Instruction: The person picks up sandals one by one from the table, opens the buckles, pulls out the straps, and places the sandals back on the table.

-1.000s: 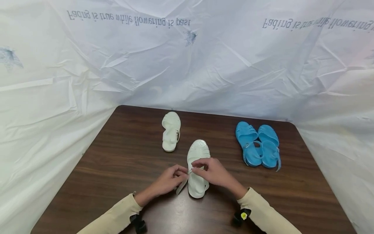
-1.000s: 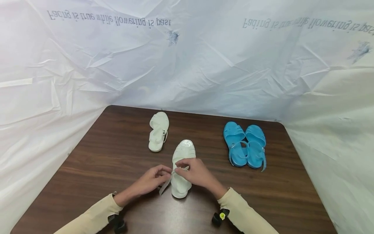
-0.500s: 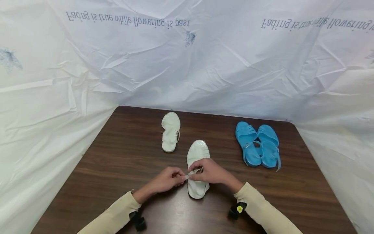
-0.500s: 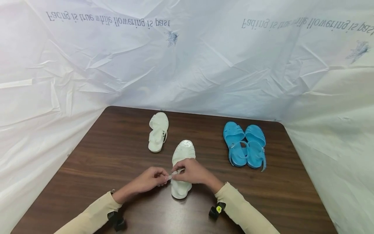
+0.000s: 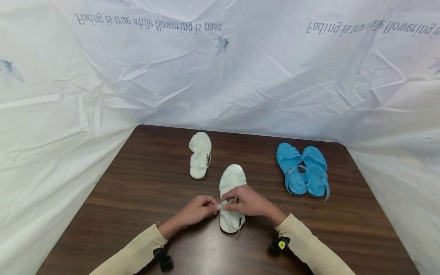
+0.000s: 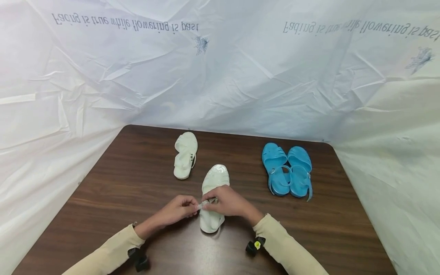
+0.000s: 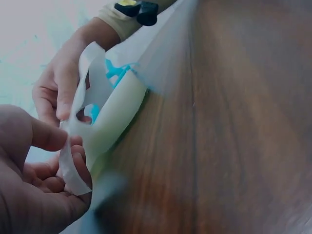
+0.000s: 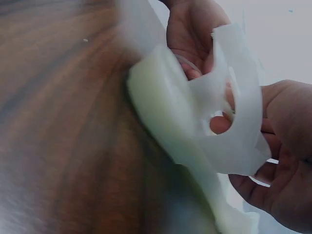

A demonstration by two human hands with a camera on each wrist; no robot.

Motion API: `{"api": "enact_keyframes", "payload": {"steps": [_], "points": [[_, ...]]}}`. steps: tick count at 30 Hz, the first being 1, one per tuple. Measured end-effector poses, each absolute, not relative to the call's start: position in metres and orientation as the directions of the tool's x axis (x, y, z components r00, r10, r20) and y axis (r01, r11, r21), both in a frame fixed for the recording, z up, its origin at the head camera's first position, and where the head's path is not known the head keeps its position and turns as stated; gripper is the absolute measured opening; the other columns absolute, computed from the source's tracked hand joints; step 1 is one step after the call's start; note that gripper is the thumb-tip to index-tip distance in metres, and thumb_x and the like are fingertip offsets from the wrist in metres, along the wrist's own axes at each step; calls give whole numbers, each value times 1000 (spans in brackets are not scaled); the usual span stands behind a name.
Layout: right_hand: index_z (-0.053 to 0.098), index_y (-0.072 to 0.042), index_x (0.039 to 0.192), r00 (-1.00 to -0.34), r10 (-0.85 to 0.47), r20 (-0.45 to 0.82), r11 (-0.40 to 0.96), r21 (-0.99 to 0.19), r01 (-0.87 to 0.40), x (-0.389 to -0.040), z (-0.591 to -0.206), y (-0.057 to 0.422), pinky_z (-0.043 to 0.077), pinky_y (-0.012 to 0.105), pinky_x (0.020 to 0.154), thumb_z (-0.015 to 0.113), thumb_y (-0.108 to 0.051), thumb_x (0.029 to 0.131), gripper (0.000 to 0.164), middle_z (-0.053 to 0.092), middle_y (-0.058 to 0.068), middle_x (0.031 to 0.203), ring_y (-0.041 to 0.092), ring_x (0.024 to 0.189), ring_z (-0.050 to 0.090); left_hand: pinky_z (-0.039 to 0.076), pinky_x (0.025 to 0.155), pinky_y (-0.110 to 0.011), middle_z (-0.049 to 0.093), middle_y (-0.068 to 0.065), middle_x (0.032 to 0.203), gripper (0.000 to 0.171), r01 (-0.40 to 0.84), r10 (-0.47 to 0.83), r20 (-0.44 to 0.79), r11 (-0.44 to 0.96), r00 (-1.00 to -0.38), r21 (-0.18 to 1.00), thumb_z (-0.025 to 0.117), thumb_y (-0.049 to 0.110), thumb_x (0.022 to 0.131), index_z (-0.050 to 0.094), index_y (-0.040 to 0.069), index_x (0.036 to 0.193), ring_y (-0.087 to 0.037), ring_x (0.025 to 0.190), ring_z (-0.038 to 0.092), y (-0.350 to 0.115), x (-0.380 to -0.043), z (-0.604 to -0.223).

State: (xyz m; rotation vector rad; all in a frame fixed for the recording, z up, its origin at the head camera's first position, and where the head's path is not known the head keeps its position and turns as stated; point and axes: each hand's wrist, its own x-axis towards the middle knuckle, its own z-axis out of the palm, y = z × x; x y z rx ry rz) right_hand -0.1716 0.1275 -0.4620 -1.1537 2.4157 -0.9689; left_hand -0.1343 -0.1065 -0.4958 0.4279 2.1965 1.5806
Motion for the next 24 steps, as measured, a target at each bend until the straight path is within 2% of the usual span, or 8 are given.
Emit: {"api": "enact_keyframes", "payload": {"steps": [8, 14, 20, 24], "points": [[77, -16, 111, -655, -752, 72, 408, -729, -549, -167, -471, 125, 55, 23, 75, 72, -26, 98, 17, 73, -11, 101, 0, 83, 63, 50, 64, -23, 66, -3, 77, 17, -73, 426, -155, 202, -891, 977, 66, 11, 98, 71, -5, 93, -13, 70, 59, -106, -131, -500], [77, -16, 110, -641, -766, 51, 405, -737, -542, -168, -469, 120, 54, 21, 75, 71, -23, 98, 15, 73, -12, 100, -1, 84, 64, 48, 63, -23, 63, -1, 76, 18, -54, 425, -135, 197, -895, 979, 64, 10, 98, 70, -6, 92, -13, 69, 56, -107, -130, -502], [78, -18, 107, -666, -746, 28, 471, -685, -556, -165, -466, 114, 52, 20, 70, 73, -24, 97, 13, 72, -16, 94, -3, 76, 60, 48, 64, -23, 60, -2, 77, 16, -10, 434, -102, 209, -895, 978, 63, 8, 99, 68, -4, 91, -11, 69, 55, -107, -129, -504], [79, -17, 107, -676, -736, 38, 465, -697, -546, -164, -470, 113, 52, 19, 71, 75, -24, 96, 14, 73, -15, 94, -4, 78, 62, 48, 64, -23, 60, -2, 77, 15, -3, 439, -90, 194, -894, 981, 63, 8, 99, 67, -5, 91, -11, 69, 55, -107, -130, -504]]}}
